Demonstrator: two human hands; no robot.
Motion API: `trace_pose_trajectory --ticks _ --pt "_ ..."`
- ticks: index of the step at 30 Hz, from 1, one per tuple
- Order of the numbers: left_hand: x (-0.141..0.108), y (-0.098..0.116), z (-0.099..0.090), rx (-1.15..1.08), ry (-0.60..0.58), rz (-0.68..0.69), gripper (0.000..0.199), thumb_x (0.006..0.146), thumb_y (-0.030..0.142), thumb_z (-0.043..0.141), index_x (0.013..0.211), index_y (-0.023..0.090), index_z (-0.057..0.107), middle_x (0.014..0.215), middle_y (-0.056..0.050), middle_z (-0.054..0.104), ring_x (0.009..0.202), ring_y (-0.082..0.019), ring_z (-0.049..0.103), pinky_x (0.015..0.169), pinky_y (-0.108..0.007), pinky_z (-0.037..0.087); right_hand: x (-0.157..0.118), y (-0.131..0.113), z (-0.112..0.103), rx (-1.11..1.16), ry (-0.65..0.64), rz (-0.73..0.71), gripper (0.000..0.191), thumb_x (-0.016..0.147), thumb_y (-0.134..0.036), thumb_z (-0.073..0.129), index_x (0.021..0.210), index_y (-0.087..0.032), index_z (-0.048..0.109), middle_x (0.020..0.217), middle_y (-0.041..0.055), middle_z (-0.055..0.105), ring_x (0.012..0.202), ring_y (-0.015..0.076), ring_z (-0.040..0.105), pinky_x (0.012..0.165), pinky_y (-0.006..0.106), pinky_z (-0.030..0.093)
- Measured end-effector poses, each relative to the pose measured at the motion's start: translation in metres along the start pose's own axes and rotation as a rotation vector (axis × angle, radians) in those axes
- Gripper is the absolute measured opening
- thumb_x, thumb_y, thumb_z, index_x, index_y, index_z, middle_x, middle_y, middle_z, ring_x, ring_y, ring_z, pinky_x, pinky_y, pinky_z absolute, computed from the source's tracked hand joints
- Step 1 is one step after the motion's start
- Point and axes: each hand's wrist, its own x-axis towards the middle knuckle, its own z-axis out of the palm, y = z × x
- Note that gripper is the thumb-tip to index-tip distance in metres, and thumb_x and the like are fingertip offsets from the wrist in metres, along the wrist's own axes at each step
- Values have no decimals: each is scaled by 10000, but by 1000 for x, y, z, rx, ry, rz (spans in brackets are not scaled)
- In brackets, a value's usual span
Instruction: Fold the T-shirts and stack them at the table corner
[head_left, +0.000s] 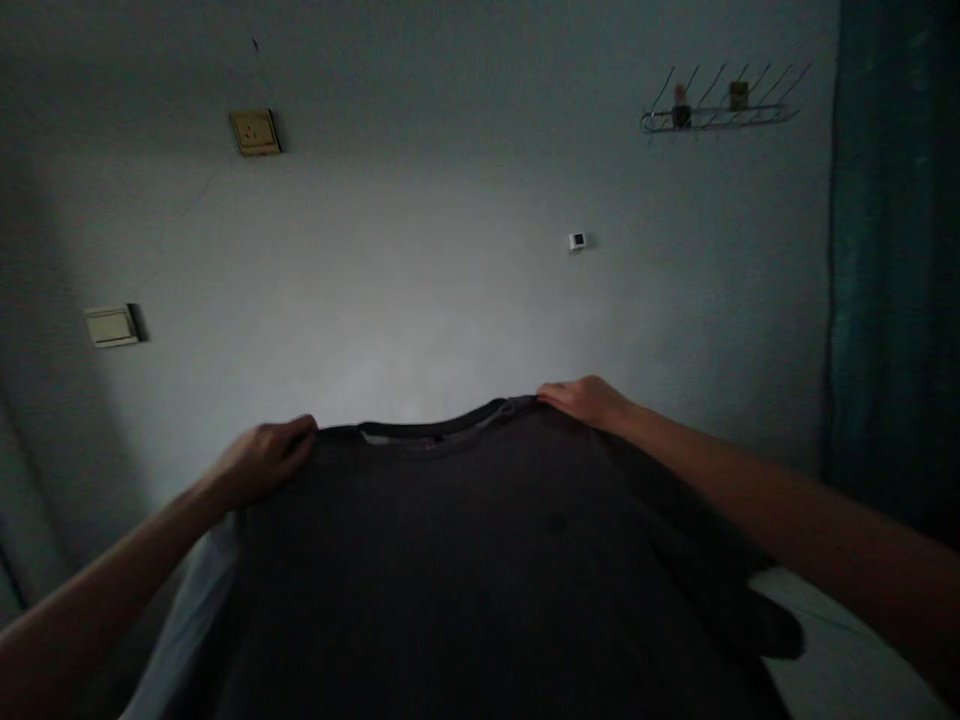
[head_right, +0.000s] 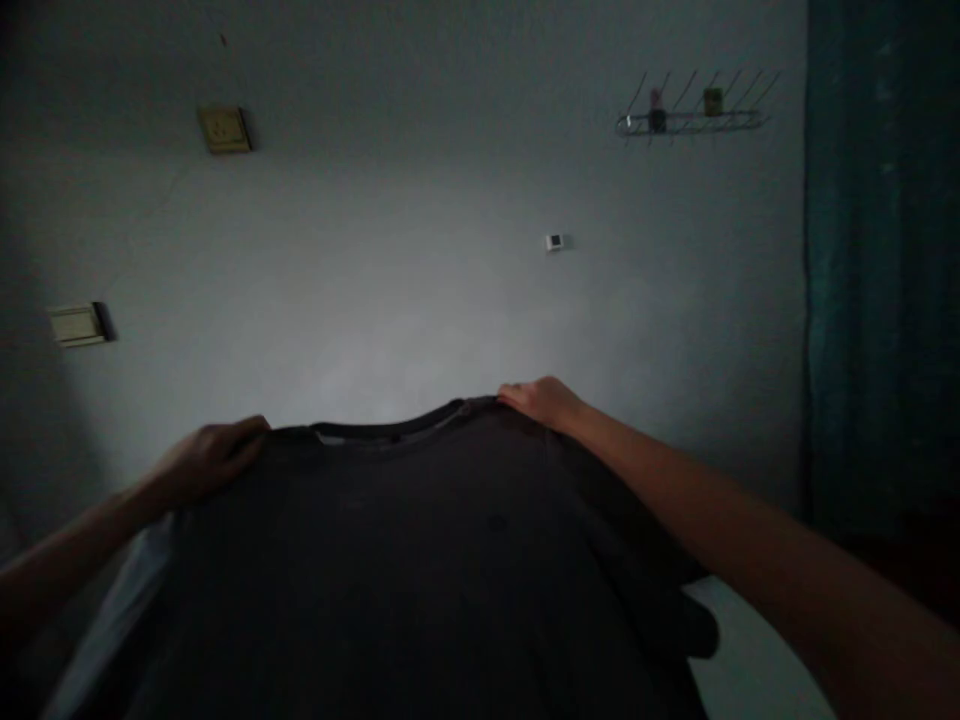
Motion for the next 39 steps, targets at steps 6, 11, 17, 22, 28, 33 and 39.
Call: trace_pose_trajectory --ticks 6,11,17,22,28,33,39 --pt "-32 19 217 -93 -394 -103 273 942 273 318 1023 237 577 952 -44 734 884 -186 681 756 -274 455 -39 -69 184 148 -282 54 264 981 -288 421 1000 -215 674 930 69 753 790 208 709 637 253 464" --pt "-56 37 318 -108 -488 -255 287 954 259 307 1050 237 577 1149 -71 705 1026 -240 676 788 -331 486 -54 -112 275 182 -393 70 281 955 -252 414 998 -243 692 920 64 760 798 243 722 639 296 505" --pt "-57 44 374 -135 -489 -325 293 964 248 291 1052 242 570 1182 -65 678 981 -228 691 729 -320 492 -47 -121 333 168 -446 64 350 889 -113 413 1073 -201 698 898 103 760 796 271 720 673 342 518" --pt "-38 36 393 -122 -463 -325 297 973 266 284 1076 234 561 1183 -79 659 941 -236 693 692 -320 474 -23 -113 357 176 -410 54 353 881 -88 427 1100 -177 690 977 119 751 907 259 700 816 355 503" --pt "-20 24 407 -73 -458 -275 300 974 243 275 1087 237 553 1171 -76 638 926 -232 691 697 -323 465 4 -106 380 160 -403 15 374 880 -61 393 1085 -160 690 1044 143 732 983 270 685 870 376 489" --pt "-17 19 418 -28 -464 -282 295 973 233 275 1081 249 549 1182 -63 629 936 -213 687 700 -307 462 11 -106 395 152 -443 -11 358 905 -76 386 1124 -162 656 1035 142 725 899 254 706 798 354 511" --pt "-16 13 423 22 -451 -310 268 976 313 320 1069 236 560 1133 -66 650 997 -220 652 704 -296 465 15 -111 402 145 -473 21 343 911 -77 402 1130 -163 652 1053 157 714 925 273 700 788 366 515"
